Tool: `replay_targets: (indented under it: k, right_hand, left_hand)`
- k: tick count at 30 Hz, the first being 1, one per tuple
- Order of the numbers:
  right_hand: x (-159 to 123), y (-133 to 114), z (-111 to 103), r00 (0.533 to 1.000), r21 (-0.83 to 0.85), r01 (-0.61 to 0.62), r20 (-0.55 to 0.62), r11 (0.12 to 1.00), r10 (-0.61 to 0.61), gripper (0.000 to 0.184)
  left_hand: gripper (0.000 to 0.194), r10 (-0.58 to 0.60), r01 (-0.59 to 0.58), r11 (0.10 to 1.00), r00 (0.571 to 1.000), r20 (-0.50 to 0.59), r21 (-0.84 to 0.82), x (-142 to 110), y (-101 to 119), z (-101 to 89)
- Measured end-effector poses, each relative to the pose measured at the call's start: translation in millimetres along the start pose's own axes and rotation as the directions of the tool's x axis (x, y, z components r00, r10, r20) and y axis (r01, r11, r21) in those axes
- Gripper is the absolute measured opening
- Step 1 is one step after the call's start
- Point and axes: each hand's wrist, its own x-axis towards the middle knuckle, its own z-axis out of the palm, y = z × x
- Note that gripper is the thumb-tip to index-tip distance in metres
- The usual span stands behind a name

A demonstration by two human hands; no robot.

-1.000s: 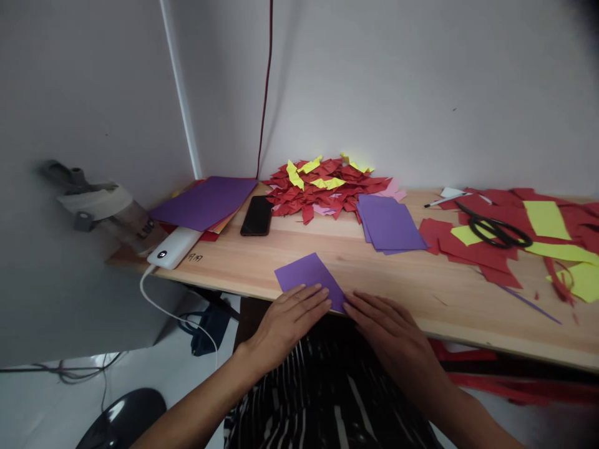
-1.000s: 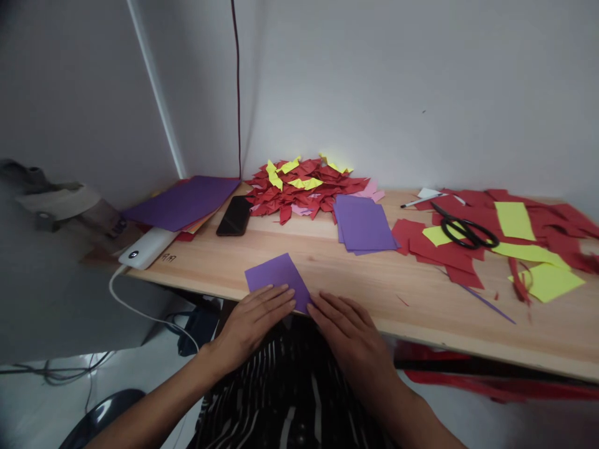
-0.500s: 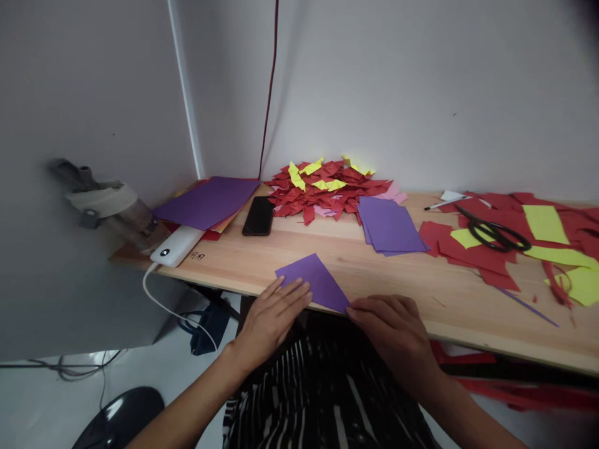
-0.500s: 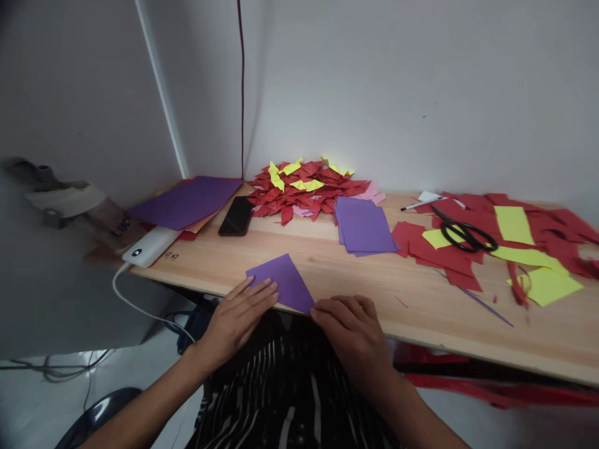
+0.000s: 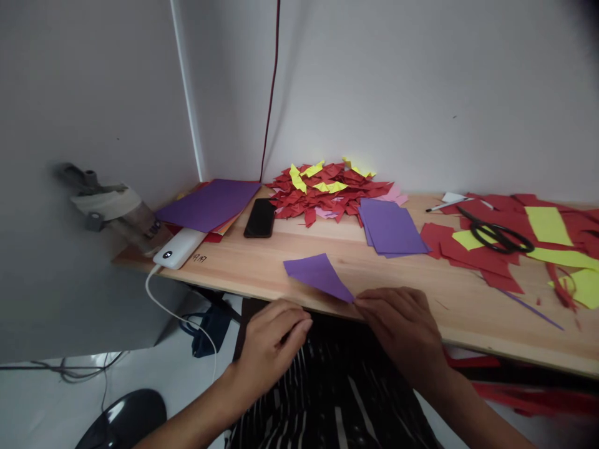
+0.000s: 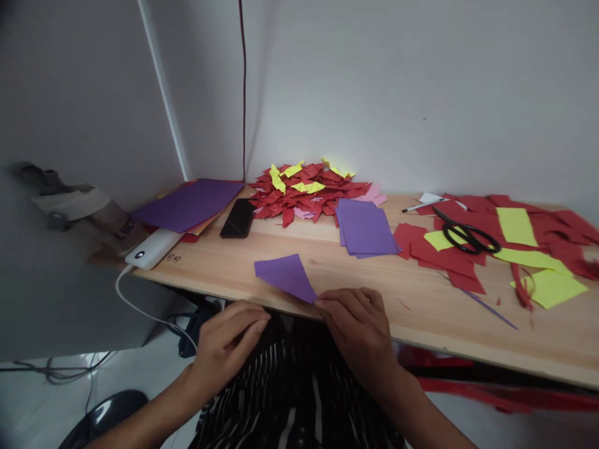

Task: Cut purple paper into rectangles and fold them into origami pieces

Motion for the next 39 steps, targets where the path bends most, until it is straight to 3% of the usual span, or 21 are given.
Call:
replay_targets:
  k: [1, 2, 4, 5, 7, 10, 13, 15, 18, 20, 23, 27, 34, 39]
  right_hand:
    - [3.2, -2.0, -0.8, 1.0, -0.001, 0.003, -0.013, 1.0, -0.003, 0.011]
    - [5.6, -4.4, -1.3, 1.0, 0.002, 0.009, -0.018, 1.0, -0.009, 0.011]
    - [8.2, -9.9, -1.8, 0.999, 0.02, 0.033, 0.001, 0.999, -0.033, 0.012]
    - [8.4, -12.8, -1.8, 0.999, 0.035, 0.045, 0.021, 0.998, -0.046, 0.012]
    - [7.3, -18.0, -1.6, 0.996, 0.065, 0.062, 0.056, 0.996, -0.066, 0.015]
    - [4.6, -22.7, -2.6, 0.997, 0.111, 0.056, 0.054, 0.992, -0.062, 0.015]
    - [2.6, -21.4, -6.2, 0.998, 0.156, -0.045, 0.046, 0.987, 0.038, 0.008]
    - [2.9, -18.0, -8.7, 0.97, 0.2, -0.243, 0.077, 0.949, 0.232, 0.009]
    - [8.5, -13.0, -9.5, 0.822, 0.283, -0.564, 0.275, 0.775, 0.498, 0.019]
    - [15.4, -12.2, -7.9, 0.723, 0.305, -0.678, 0.445, 0.669, 0.529, 0.025]
    - [26.5, -15.0, -4.5, 0.645, 0.316, -0.746, 0.56, 0.586, 0.52, 0.03]
    - [35.1, -20.2, -2.3, 0.625, 0.358, -0.774, 0.564, 0.522, 0.54, 0.036]
    - [33.8, -17.8, 1.1, 0.61, 0.48, -0.792, 0.585, 0.378, 0.534, 0.042]
    - [30.6, -17.5, 3.7, 0.601, 0.489, -0.797, 0.584, 0.354, 0.545, 0.043]
  left_hand:
    - [0.018, -0.151, 0.16, 0.983, 0.983, 0.102, -0.091, 2.2, 6.7, 2.4]
    - [0.024, -0.283, 0.319, 0.928, 0.939, 0.195, -0.193, 5.5, 12.1, 5.2]
    - [0.035, -0.437, 0.55, 0.695, 0.835, 0.336, -0.463, 15.3, 18.5, 10.7]
    - [0.038, -0.475, 0.604, 0.555, 0.794, 0.379, -0.572, 21.2, 19.6, 13.0]
    - [0.037, -0.523, 0.61, 0.35, 0.757, 0.392, -0.711, 32.9, 19.0, 16.5]
    - [0.032, -0.542, 0.557, 0.225, 0.754, 0.372, -0.799, 46.0, 14.7, 19.9]
    - [0.027, -0.521, 0.516, 0.188, 0.774, 0.361, -0.836, 51.8, 11.4, 23.3]
    - [0.026, -0.497, 0.49, 0.203, 0.798, 0.342, -0.848, 53.2, 12.2, 25.7]
    - [0.026, -0.445, 0.451, 0.228, 0.837, 0.319, -0.863, 54.5, 17.9, 28.9]
    - [0.025, -0.425, 0.437, 0.223, 0.848, 0.316, -0.871, 55.3, 22.4, 30.8]
    - [0.024, -0.437, 0.423, 0.207, 0.847, 0.303, -0.882, 56.8, 25.9, 34.1]
    - [0.024, -0.476, 0.405, 0.204, 0.837, 0.271, -0.891, 59.6, 26.1, 37.9]
    - [0.024, -0.47, 0.438, 0.171, 0.824, 0.318, -0.882, 59.6, 28.4, 43.8]
    - [0.029, -0.494, 0.441, 0.185, 0.814, 0.305, -0.878, 55.3, 30.2, 52.2]
